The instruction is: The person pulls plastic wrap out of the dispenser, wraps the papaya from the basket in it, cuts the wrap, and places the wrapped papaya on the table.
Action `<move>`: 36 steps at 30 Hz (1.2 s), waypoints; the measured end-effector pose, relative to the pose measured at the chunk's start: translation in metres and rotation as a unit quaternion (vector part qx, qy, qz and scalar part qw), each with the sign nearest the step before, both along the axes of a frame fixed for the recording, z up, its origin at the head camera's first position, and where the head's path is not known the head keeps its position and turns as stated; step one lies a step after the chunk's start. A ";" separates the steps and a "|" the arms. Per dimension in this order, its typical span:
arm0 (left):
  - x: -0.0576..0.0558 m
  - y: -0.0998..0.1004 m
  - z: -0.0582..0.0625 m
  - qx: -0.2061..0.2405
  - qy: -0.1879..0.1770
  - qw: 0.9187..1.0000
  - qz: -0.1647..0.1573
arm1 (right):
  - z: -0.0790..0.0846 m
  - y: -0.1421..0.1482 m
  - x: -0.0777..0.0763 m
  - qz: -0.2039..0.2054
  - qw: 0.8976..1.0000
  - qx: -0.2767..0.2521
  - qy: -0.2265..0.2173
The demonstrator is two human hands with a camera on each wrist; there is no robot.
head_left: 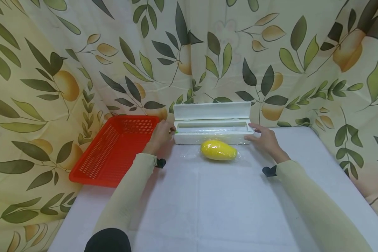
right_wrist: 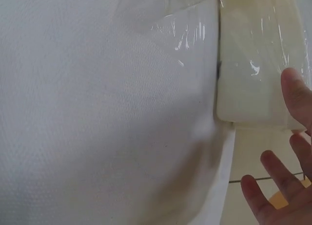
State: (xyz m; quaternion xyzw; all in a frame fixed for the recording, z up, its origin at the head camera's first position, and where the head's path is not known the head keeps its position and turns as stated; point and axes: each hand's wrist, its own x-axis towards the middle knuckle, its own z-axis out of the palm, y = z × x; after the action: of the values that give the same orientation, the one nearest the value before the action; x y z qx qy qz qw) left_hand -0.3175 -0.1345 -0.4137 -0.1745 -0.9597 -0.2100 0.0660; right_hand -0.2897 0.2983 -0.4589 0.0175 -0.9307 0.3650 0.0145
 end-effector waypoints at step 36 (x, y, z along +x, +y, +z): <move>0.016 0.020 -0.044 0.062 0.174 0.983 0.020 | -0.003 -0.009 0.013 0.012 0.995 -0.024 0.095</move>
State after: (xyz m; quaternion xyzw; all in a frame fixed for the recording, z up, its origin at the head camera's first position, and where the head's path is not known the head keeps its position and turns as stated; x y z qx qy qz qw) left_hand -0.3019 -0.1143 -0.4572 -0.1849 -0.9220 -0.2339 0.2472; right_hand -0.2764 0.2891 -0.4616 0.0627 -0.9159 0.3839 0.0986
